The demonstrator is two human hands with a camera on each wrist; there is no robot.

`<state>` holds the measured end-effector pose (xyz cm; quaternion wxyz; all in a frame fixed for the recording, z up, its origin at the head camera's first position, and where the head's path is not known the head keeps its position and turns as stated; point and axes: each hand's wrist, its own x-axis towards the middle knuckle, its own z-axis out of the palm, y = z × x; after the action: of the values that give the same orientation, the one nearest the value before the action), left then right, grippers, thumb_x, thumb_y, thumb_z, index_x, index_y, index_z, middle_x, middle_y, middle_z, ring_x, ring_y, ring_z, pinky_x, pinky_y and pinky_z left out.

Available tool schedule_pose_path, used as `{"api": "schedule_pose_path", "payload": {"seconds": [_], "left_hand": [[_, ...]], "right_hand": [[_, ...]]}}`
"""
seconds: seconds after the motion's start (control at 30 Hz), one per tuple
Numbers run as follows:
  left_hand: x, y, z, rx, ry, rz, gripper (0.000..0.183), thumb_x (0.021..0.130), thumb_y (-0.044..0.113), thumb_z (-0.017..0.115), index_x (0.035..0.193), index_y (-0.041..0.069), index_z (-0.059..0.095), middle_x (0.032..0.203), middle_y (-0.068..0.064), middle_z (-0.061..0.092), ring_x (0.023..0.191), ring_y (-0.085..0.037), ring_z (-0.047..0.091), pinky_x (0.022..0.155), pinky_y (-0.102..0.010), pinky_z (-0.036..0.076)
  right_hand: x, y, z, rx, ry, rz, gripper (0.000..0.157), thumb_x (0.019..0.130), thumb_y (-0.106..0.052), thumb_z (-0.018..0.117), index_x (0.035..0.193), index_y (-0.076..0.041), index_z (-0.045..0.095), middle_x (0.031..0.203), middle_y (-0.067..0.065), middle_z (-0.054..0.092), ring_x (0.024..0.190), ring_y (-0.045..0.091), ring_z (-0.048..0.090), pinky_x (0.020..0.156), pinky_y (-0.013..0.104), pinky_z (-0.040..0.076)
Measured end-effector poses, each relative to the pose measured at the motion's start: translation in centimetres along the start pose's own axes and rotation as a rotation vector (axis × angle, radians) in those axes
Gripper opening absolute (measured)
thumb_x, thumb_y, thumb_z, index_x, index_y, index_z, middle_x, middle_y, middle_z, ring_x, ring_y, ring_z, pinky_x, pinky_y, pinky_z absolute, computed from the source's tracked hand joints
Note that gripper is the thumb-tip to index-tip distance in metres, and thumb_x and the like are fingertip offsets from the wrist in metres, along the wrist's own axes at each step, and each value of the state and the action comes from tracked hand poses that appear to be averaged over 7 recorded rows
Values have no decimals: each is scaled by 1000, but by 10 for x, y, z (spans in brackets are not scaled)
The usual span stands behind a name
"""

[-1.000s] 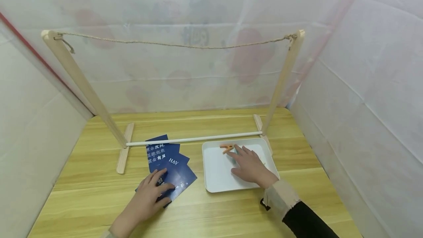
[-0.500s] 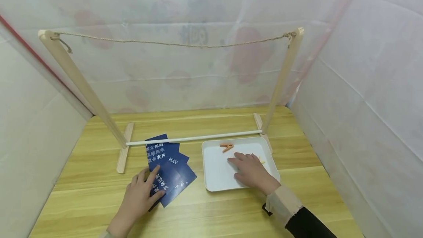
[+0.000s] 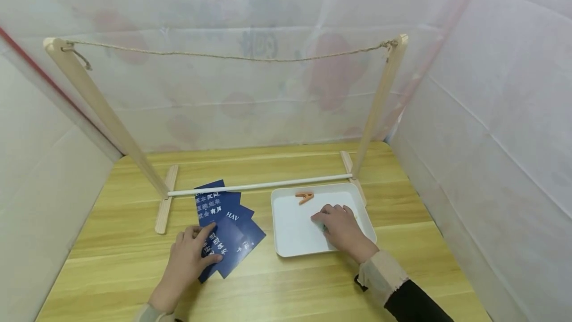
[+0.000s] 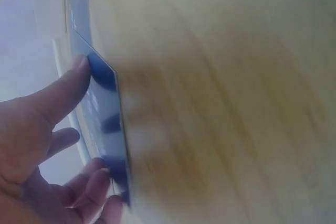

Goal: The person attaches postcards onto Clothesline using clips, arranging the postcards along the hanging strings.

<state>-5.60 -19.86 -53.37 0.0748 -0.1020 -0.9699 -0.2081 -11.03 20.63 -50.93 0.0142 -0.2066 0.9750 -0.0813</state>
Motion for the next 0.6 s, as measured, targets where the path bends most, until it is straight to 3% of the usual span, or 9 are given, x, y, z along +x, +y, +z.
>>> {"api": "schedule_pose_path", "payload": {"seconds": [0.2, 0.37, 0.5, 0.6], "left_hand": [[3, -1, 0, 2, 67, 18, 90, 59, 42, 93, 136, 11, 59, 108, -20, 63, 83, -31, 50, 64, -40, 42], [5, 0, -4, -37, 85, -13, 85, 68, 33, 92, 140, 9, 54, 103, -16, 63, 82, -27, 50, 66, -36, 43], [7, 4, -7, -146, 105, -38, 67, 81, 14, 80, 142, 9, 52, 95, -10, 61, 68, -16, 46, 53, -26, 40], [9, 8, -9, -258, 130, -64, 58, 84, 0, 66, 139, 11, 53, 94, -7, 59, 63, -11, 43, 48, -23, 38]], "right_hand": [[1, 0, 2, -21, 2, 36, 34, 83, -12, 80, 114, -24, 74, 111, 0, 65, 101, 25, 59, 101, 61, 42], [-1, 0, 3, -24, 19, 41, 25, 84, -18, 80, 109, -21, 75, 112, 0, 64, 102, 25, 58, 103, 60, 42], [-3, 1, 2, 0, 49, 37, 17, 86, -22, 79, 103, -22, 75, 111, -1, 63, 101, 24, 58, 103, 59, 42], [-4, 2, 2, 16, 69, 36, 13, 88, -23, 77, 101, -25, 74, 110, -2, 63, 99, 24, 57, 102, 58, 43]]}}
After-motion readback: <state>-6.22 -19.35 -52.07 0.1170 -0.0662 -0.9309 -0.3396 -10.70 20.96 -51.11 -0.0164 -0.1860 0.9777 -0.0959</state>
